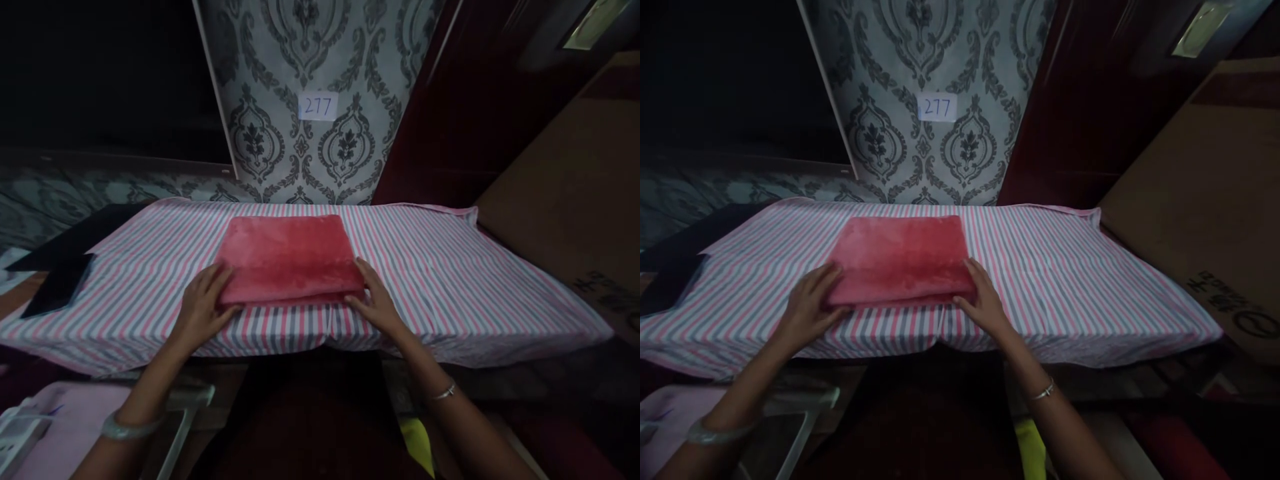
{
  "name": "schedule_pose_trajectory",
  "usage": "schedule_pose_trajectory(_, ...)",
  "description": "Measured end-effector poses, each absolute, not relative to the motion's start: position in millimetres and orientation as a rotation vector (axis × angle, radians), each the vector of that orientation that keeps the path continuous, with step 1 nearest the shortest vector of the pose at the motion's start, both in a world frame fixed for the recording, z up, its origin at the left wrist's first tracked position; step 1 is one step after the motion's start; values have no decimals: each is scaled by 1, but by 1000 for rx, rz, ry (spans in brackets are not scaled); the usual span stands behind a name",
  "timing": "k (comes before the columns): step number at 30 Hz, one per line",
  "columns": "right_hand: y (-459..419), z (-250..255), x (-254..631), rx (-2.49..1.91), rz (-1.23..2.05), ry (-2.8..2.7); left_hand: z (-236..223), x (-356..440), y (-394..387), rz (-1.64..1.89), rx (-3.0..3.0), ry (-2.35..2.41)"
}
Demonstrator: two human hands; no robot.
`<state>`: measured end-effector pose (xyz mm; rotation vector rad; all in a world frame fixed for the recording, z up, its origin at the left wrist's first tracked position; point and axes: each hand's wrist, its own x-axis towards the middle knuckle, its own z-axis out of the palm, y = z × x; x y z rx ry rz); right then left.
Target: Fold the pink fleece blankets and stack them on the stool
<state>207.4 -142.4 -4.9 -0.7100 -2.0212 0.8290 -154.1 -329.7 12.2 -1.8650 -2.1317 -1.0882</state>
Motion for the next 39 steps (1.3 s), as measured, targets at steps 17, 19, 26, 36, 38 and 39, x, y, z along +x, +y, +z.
schedule_pose_trajectory(17,-121,-28,187,-688,188,-2258,0,-175,-319,-578,-2048,-1935)
schedule_pose_trajectory(19,-124,-39,190,-689,264,-2255,-9,-181,-321,-601,-2074,-1913)
schedule_pose_trajectory(26,-136,-43,186,-736,393,-2146,-1,-194,-321,-504,-2088,-1875)
schedule_pose_trajectory(36,-207,-73,206,-911,378,-1946,24,-72,-261,-446,-2252,-1520)
schedule_pose_trajectory(38,-208,-76,218,-921,398,-1912,21,-37,-240,-362,-2288,-1525)
schedule_pose_trajectory(39,-207,-76,223,-923,402,-1902,20,-22,-231,-320,-2284,-1555)
